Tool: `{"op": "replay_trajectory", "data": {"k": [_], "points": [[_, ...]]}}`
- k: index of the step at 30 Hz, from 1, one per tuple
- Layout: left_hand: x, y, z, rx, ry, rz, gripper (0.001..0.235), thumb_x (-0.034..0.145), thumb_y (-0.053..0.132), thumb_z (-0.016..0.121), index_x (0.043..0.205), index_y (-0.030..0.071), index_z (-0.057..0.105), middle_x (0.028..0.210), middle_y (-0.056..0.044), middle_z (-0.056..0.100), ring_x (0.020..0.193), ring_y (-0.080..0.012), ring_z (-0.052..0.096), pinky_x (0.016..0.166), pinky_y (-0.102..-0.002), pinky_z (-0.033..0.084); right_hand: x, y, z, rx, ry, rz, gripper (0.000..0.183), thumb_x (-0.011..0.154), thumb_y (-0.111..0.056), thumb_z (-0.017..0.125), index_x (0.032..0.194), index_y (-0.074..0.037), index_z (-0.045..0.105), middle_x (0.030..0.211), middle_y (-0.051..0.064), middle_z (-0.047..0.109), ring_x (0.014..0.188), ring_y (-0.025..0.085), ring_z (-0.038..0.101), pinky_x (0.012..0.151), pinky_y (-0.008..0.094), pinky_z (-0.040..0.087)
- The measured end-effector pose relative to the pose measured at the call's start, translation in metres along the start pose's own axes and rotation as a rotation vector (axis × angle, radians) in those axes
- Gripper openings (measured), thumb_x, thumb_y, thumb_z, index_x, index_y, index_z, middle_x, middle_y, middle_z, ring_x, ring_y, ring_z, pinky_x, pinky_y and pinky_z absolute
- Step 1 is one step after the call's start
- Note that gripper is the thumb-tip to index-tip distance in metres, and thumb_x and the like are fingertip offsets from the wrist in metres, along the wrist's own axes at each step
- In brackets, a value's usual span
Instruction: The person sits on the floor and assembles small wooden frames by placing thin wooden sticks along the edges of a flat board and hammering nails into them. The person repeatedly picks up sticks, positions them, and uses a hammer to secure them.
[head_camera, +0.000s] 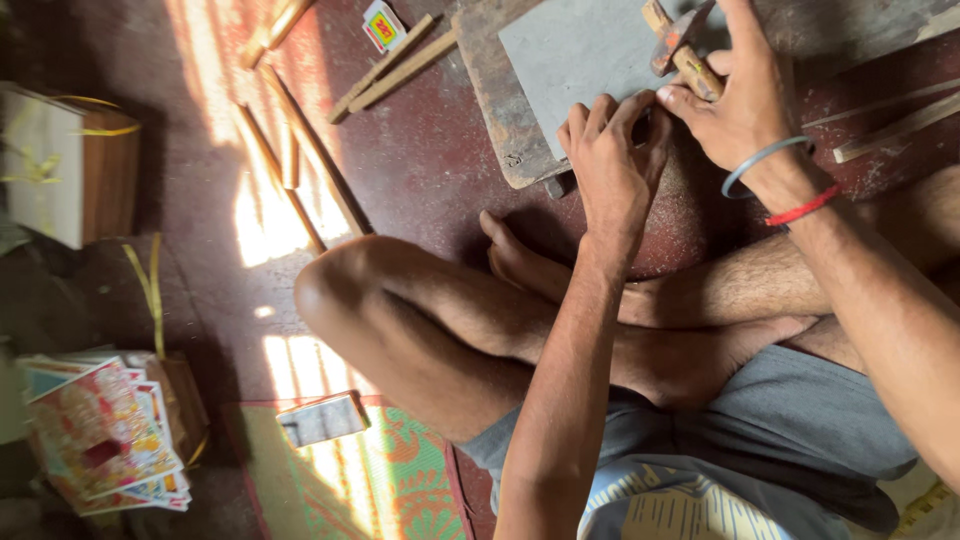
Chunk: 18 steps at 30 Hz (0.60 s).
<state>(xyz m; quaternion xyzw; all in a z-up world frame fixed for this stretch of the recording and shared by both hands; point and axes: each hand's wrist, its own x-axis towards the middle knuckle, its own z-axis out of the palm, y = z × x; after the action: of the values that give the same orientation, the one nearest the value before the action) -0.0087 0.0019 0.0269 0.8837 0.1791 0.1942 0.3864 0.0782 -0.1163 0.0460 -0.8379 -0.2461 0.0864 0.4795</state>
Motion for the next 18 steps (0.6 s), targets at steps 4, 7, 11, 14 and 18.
{"op": "replay_trajectory", "data": {"k": [4, 7, 11, 14, 18], "points": [[0.003, 0.001, -0.004, 0.000, 0.012, 0.009, 0.029, 0.085, 0.013, 0.079, 0.113, 0.012, 0.075, 0.097, -0.007, 0.065, 0.094, -0.0243, 0.053, 0.099, -0.040, 0.042, 0.003, 0.002, 0.008, -0.005, 0.062, 0.018, 0.083, 0.093, 0.009, 0.082, 0.160, -0.014, 0.039, 0.104, 0.014, 0.076, 0.092, 0.022, 0.075, 0.071, 0.034, 0.058], [0.007, -0.001, -0.014, 0.052, -0.006, 0.107, 0.032, 0.082, 0.010, 0.079, 0.113, 0.012, 0.076, 0.096, -0.010, 0.070, 0.092, -0.0290, 0.060, 0.094, -0.043, 0.049, -0.001, -0.002, 0.012, 0.137, 0.076, -0.065, 0.081, 0.094, 0.015, 0.073, 0.162, -0.014, 0.038, 0.117, 0.013, 0.070, 0.098, 0.023, 0.072, 0.082, 0.035, 0.059], [0.012, 0.004, -0.072, -0.004, -0.187, -0.022, 0.033, 0.088, 0.014, 0.074, 0.121, 0.015, 0.074, 0.108, -0.011, 0.077, 0.088, -0.0239, 0.077, 0.082, -0.036, 0.065, -0.005, -0.002, 0.011, 0.138, 0.079, -0.090, 0.073, 0.094, 0.010, 0.075, 0.154, -0.013, 0.040, 0.116, 0.007, 0.072, 0.102, 0.023, 0.074, 0.086, 0.034, 0.060], [0.013, 0.019, -0.172, 0.208, -0.387, -0.007, 0.033, 0.088, 0.017, 0.078, 0.121, 0.015, 0.075, 0.110, -0.014, 0.077, 0.096, -0.0243, 0.077, 0.084, -0.036, 0.062, -0.002, 0.013, 0.012, 0.165, 0.103, -0.077, 0.073, 0.092, 0.008, 0.077, 0.152, -0.013, 0.041, 0.116, 0.007, 0.073, 0.103, 0.024, 0.075, 0.086, 0.034, 0.060], [0.004, 0.066, -0.335, 0.378, -0.391, -0.009, 0.033, 0.091, 0.015, 0.076, 0.124, 0.013, 0.074, 0.107, -0.011, 0.078, 0.096, -0.0200, 0.076, 0.086, -0.035, 0.060, 0.011, 0.032, 0.012, 0.246, 0.076, 0.021, 0.077, 0.086, 0.004, 0.081, 0.152, -0.014, 0.043, 0.122, 0.010, 0.068, 0.103, 0.024, 0.074, 0.074, 0.035, 0.063]]}}
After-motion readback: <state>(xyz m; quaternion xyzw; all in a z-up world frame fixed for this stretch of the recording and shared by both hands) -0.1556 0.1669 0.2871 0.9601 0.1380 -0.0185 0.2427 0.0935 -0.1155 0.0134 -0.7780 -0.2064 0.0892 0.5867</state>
